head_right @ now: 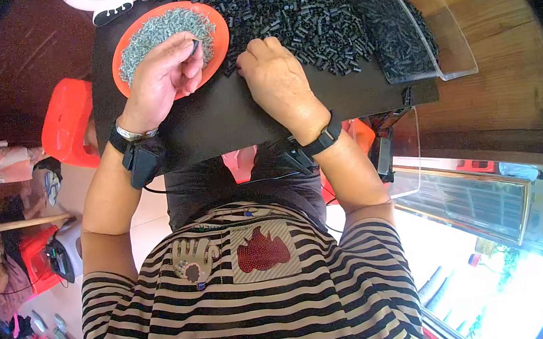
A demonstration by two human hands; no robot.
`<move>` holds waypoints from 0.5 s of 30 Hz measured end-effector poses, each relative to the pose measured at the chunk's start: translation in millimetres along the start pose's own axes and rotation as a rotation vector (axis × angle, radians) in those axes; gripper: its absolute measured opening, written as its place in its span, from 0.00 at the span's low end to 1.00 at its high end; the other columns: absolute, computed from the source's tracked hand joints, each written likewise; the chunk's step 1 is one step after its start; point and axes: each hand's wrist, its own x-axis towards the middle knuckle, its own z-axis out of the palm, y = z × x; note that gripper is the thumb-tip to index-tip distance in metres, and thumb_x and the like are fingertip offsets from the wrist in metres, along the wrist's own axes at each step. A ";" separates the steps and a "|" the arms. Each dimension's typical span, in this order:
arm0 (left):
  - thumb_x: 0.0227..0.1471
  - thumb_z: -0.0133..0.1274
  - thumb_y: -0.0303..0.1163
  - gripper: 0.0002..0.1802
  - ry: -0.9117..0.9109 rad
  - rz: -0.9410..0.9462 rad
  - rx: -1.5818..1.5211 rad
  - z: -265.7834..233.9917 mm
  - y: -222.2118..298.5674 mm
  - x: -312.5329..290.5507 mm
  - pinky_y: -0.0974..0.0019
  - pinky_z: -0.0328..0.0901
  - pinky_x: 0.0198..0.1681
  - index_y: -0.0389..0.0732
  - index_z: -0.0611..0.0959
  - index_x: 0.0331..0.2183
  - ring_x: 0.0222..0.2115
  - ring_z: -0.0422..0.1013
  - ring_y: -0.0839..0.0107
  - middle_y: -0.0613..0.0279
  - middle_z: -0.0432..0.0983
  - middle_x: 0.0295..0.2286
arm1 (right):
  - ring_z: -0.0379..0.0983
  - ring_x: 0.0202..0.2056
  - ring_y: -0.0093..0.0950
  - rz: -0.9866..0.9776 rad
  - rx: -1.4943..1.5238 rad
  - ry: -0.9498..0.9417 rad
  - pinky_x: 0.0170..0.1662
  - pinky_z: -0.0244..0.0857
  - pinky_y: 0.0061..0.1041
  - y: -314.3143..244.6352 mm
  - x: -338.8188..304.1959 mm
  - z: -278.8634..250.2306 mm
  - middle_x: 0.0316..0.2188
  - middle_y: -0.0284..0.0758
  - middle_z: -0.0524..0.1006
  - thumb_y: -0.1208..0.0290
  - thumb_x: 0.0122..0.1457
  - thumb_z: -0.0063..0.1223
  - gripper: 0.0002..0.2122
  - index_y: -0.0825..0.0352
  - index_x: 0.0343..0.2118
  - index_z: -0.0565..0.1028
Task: The person repeatedly takes small metal screws from a plate, inserts them into black plastic components by hand, and assembles the parts.
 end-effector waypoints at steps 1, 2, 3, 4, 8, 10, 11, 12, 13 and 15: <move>0.58 0.41 0.41 0.13 0.006 0.001 -0.001 0.4 0.1 -0.1 0.78 0.53 0.22 0.42 0.70 0.28 0.19 0.61 0.81 0.72 0.61 0.20 | 0.66 0.34 0.35 -0.012 -0.032 -0.007 0.38 0.64 0.30 0.1 -0.2 0.5 0.27 0.36 0.69 0.75 0.46 0.52 0.03 0.67 0.25 0.73; 0.58 0.41 0.41 0.13 0.003 0.002 0.002 0.5 -0.2 0.0 0.78 0.53 0.22 0.42 0.70 0.28 0.19 0.61 0.81 0.72 0.61 0.20 | 0.66 0.34 0.35 -0.010 -0.034 -0.004 0.38 0.64 0.30 -0.1 -0.6 1.1 0.27 0.36 0.69 0.75 0.46 0.52 0.03 0.67 0.25 0.73; 0.58 0.41 0.41 0.13 -0.001 0.007 0.005 0.4 -1.0 0.2 0.78 0.54 0.21 0.42 0.70 0.28 0.19 0.61 0.81 0.72 0.61 0.20 | 0.66 0.34 0.35 -0.005 -0.043 -0.010 0.38 0.64 0.30 -0.5 -0.9 1.6 0.27 0.36 0.69 0.75 0.46 0.54 0.03 0.66 0.25 0.73; 0.58 0.41 0.40 0.13 -0.006 0.012 0.007 0.2 -1.6 0.4 0.78 0.54 0.21 0.42 0.70 0.28 0.19 0.61 0.81 0.72 0.61 0.20 | 0.66 0.34 0.35 0.000 -0.052 -0.016 0.39 0.64 0.30 -1.0 -0.9 1.7 0.27 0.36 0.69 0.75 0.46 0.55 0.04 0.66 0.25 0.73; 0.58 0.41 0.41 0.13 -0.018 -0.001 0.003 0.3 -2.4 1.0 0.78 0.54 0.22 0.42 0.71 0.28 0.19 0.61 0.80 0.72 0.62 0.20 | 0.66 0.35 0.35 0.015 -0.035 -0.029 0.41 0.63 0.30 -3.4 -0.7 -1.3 0.29 0.36 0.70 0.76 0.46 0.55 0.04 0.66 0.26 0.73; 0.57 0.43 0.40 0.13 0.005 -0.006 -0.013 0.8 -2.0 0.3 0.79 0.56 0.22 0.43 0.72 0.26 0.18 0.61 0.82 0.73 0.64 0.20 | 0.68 0.35 0.36 -0.020 0.052 0.073 0.40 0.64 0.30 -2.4 0.6 -1.7 0.29 0.37 0.72 0.77 0.47 0.54 0.04 0.67 0.27 0.73; 0.57 0.43 0.40 0.13 0.006 -0.005 -0.011 0.4 -1.9 0.2 0.79 0.56 0.22 0.43 0.72 0.26 0.18 0.61 0.82 0.73 0.64 0.20 | 0.68 0.35 0.36 -0.021 0.053 0.075 0.40 0.64 0.30 -1.4 1.7 -1.8 0.29 0.37 0.72 0.77 0.47 0.54 0.04 0.67 0.27 0.73; 0.57 0.42 0.41 0.13 0.005 -0.010 0.013 0.0 -2.1 0.1 0.78 0.55 0.22 0.42 0.71 0.27 0.19 0.61 0.81 0.72 0.63 0.20 | 0.68 0.34 0.37 0.034 0.129 0.137 0.39 0.65 0.32 0.6 2.2 -2.7 0.28 0.37 0.72 0.78 0.48 0.53 0.04 0.68 0.27 0.73; 0.58 0.42 0.41 0.14 0.006 -0.016 0.037 -0.3 -2.1 0.0 0.78 0.54 0.22 0.41 0.71 0.28 0.19 0.61 0.80 0.71 0.62 0.20 | 0.69 0.33 0.38 0.090 0.206 0.198 0.37 0.66 0.34 3.5 2.3 -3.7 0.27 0.37 0.73 0.78 0.48 0.53 0.03 0.68 0.27 0.73; 0.58 0.42 0.41 0.14 -0.017 -0.014 0.033 0.2 -1.5 0.1 0.77 0.54 0.22 0.41 0.71 0.29 0.19 0.61 0.80 0.71 0.61 0.20 | 0.72 0.30 0.32 0.251 0.464 0.136 0.35 0.67 0.28 11.3 5.8 -12.3 0.26 0.36 0.76 0.76 0.51 0.54 0.05 0.69 0.31 0.74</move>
